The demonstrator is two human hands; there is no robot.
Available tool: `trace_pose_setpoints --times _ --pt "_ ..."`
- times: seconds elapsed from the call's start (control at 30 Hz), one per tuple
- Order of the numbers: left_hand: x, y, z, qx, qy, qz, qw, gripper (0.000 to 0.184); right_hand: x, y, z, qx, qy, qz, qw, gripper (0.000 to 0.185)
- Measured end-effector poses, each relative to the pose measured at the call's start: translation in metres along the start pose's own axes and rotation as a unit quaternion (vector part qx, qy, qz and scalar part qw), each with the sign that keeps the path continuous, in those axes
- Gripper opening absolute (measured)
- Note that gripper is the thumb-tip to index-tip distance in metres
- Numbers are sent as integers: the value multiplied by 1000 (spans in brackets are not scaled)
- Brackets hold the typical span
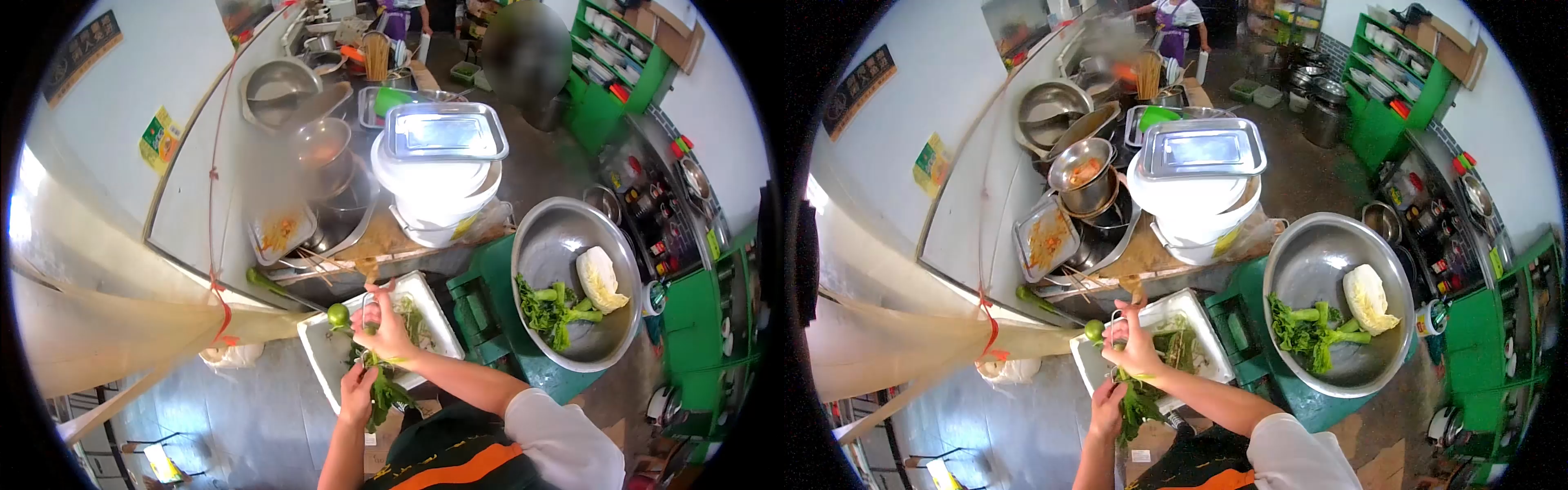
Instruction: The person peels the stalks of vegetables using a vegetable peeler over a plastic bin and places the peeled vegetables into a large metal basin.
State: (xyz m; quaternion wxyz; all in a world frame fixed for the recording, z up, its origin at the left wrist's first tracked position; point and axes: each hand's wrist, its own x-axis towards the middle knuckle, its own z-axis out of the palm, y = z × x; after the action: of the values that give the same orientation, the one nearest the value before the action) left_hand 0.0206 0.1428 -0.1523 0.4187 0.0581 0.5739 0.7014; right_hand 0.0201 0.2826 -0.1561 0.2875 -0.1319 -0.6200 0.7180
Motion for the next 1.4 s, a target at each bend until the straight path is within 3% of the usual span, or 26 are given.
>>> trace_pose_setpoints --times 0.03,0.1,0.13,0.23,0.27,0.37,0.4,0.43,0.47,0.5,0.57,0.63,0.7,0.77,0.83,0.97,1.03,1.1,1.17,1.23,1.3,1.33,1.37,1.4 --pt "-3 2 2 -6 20 3 1000 26 4 -3 0 -6 4 6 1000 70" --pt "-9 10 4 10 28 -5 1000 29 24 -2 -11 -124 112 27 986 69" --pt "-10 7 3 -1 24 -6 1000 30 38 10 -18 -86 167 32 982 68" --pt "-5 0 -3 29 29 8 999 31 32 4 -20 -45 186 60 980 70" --pt "-4 0 -3 71 22 6 997 32 18 -15 -14 36 147 111 982 72" --pt "1 6 -3 166 10 25 986 33 0 8 -2 32 43 50 997 71" --pt "-1 8 0 214 8 40 976 34 10 9 -8 23 85 93 992 69" --pt "-3 11 5 112 14 39 993 35 25 10 -15 15 126 139 982 68" --pt "-5 11 6 117 20 48 992 35 40 17 -24 -107 176 30 978 67" --pt "-6 11 6 121 26 60 990 36 49 12 -30 -108 204 51 972 67" --pt "-2 13 7 145 37 58 987 36 43 11 -25 -8 181 22 983 66" --pt "-1 18 7 173 41 54 983 36 17 -13 -6 62 67 77 993 67" --pt "-3 24 10 238 15 21 971 36 15 -1 -1 55 43 21 997 62" --pt "-2 21 9 153 39 71 985 37 39 10 -13 -101 129 0 986 57" --pt "-4 15 4 171 44 98 979 36 55 8 -28 -84 199 11 976 57" --pt "2 11 3 149 58 68 985 37 7 -13 -1 67 99 47 992 61" --pt "0 10 5 175 63 85 979 33 7 3 -1 8 50 9 999 66" --pt "-6 13 5 195 79 84 974 34 33 5 -13 -112 164 9 980 68" --pt "-3 18 1 218 93 93 967 34 50 16 -30 -108 234 53 965 67" --pt "-4 13 2 290 128 131 939 33 36 27 -28 -23 216 31 976 66" --pt "0 11 3 293 135 137 937 32 9 -12 -5 50 122 87 987 66" --pt "-1 11 2 326 125 103 931 31 -2 -5 3 9 68 12 998 69" --pt "0 12 2 359 116 70 923 31 -4 5 5 -39 48 11 998 71" --pt "-1 13 4 359 115 69 924 31 7 3 4 -86 108 42 990 70"
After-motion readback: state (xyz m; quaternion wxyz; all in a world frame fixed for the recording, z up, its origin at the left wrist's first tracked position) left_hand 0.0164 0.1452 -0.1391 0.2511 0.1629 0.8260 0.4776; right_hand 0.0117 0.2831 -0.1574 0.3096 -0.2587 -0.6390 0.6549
